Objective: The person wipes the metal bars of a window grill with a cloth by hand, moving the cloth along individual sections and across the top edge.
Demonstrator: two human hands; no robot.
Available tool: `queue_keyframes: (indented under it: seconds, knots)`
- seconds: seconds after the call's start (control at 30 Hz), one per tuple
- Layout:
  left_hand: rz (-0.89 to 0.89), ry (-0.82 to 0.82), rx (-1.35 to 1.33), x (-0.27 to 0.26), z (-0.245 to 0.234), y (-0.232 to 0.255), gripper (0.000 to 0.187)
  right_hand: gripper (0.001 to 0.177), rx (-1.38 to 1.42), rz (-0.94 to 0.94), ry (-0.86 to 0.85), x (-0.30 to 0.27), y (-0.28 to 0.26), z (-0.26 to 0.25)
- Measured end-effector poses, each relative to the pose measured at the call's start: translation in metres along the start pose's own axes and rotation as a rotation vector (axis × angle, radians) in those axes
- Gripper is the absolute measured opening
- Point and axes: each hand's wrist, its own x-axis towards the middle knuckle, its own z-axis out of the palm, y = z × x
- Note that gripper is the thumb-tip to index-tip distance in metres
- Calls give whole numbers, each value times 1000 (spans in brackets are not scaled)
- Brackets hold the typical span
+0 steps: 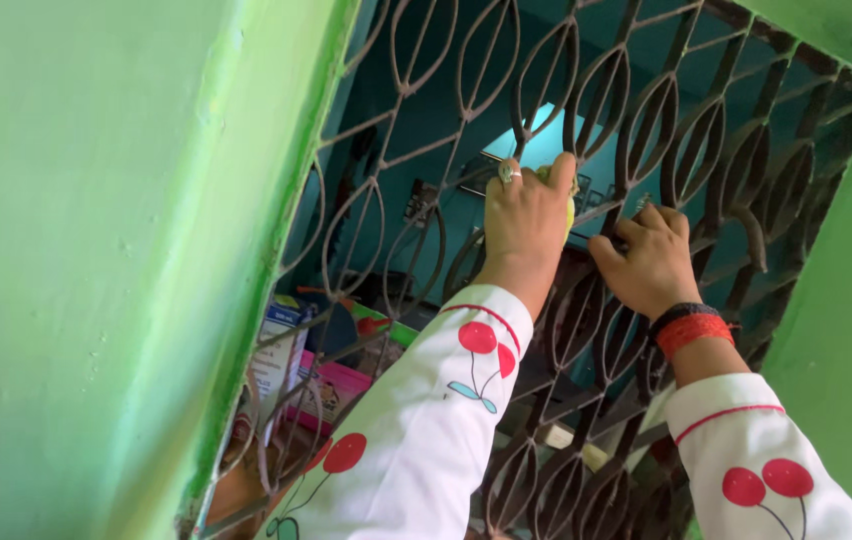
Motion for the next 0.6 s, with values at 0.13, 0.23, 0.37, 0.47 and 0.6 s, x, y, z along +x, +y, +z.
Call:
queue_keyframes:
  seconds: [0.13,0.23,0.37,0.47,0.6]
  knots:
    - [18,-17,12,0,-6,-3,35,44,79,163,-32,1,-7,0]
    - [18,48,-26,11,-7,9,32,46,97,226,-38,2,-13,-1]
    - [33,-43,-20,10,-11,6,37,44,103,255,-64,2,-19,-4]
    - [104,107,-37,-15,-16,-16,39,43,131,267,-54,0,-23,-7]
    - [159,111,11,-21,-22,-19,38,43,111,296,-28,0,-30,-7]
